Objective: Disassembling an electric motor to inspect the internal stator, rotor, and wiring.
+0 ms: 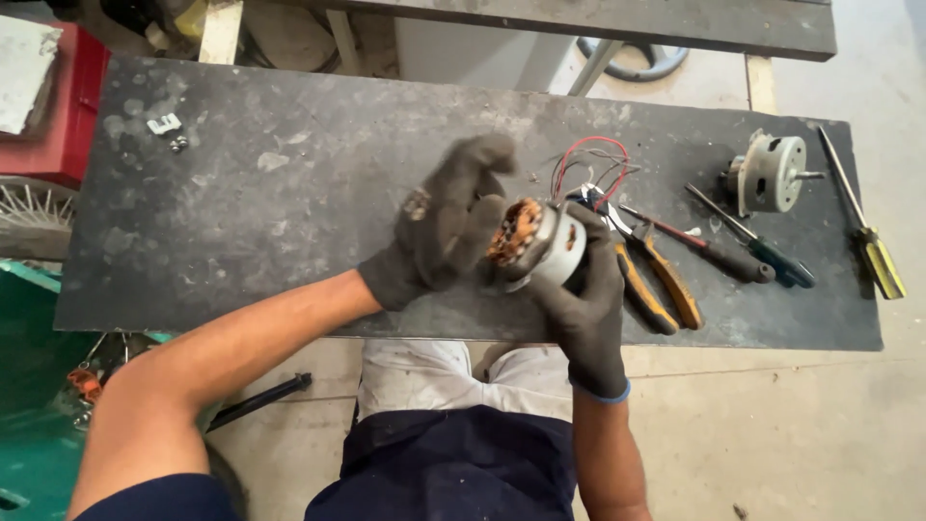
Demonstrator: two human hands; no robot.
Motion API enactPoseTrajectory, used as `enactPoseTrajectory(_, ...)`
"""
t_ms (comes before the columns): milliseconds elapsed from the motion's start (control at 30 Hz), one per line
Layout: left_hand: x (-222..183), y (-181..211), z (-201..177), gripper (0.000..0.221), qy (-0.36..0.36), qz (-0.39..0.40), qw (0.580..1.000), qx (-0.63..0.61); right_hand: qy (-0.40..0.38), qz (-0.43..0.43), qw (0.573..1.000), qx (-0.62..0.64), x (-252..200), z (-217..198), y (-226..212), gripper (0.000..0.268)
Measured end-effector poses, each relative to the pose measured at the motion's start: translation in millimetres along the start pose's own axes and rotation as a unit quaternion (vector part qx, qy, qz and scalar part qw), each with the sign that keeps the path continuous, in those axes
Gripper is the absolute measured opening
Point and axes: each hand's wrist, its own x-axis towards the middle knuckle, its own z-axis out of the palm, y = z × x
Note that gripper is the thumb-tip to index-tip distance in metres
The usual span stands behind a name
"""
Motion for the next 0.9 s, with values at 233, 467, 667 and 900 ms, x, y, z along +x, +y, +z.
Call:
enactPoseTrajectory(233, -13, 3, 19, 0.049, -0.032, 0.114, 0.988, 0.096, 0.0, 0.012, 0.956, 0.294, 7, -5, 1, 0.072)
enactPoseTrajectory(467, -16, 3, 25, 0.044, -0.102, 0.122, 0.982, 0.102, -0.055, -0.006, 0.969, 0.242, 8, -15, 35, 0.084)
enactPoseTrajectory(667, -21, 2, 18, 0.036, -0.126, 0.15, 0.976, 0.101, -0.058, 0.002, 0.985, 0.164, -2, -7, 7, 0.074)
enactPoseTrajectory(900, -23, 3, 13, 0.033, -0.147, 0.178, 0.968, 0.097, -0.051, -0.004, 0.983, 0.174, -2, -3, 5, 0.07)
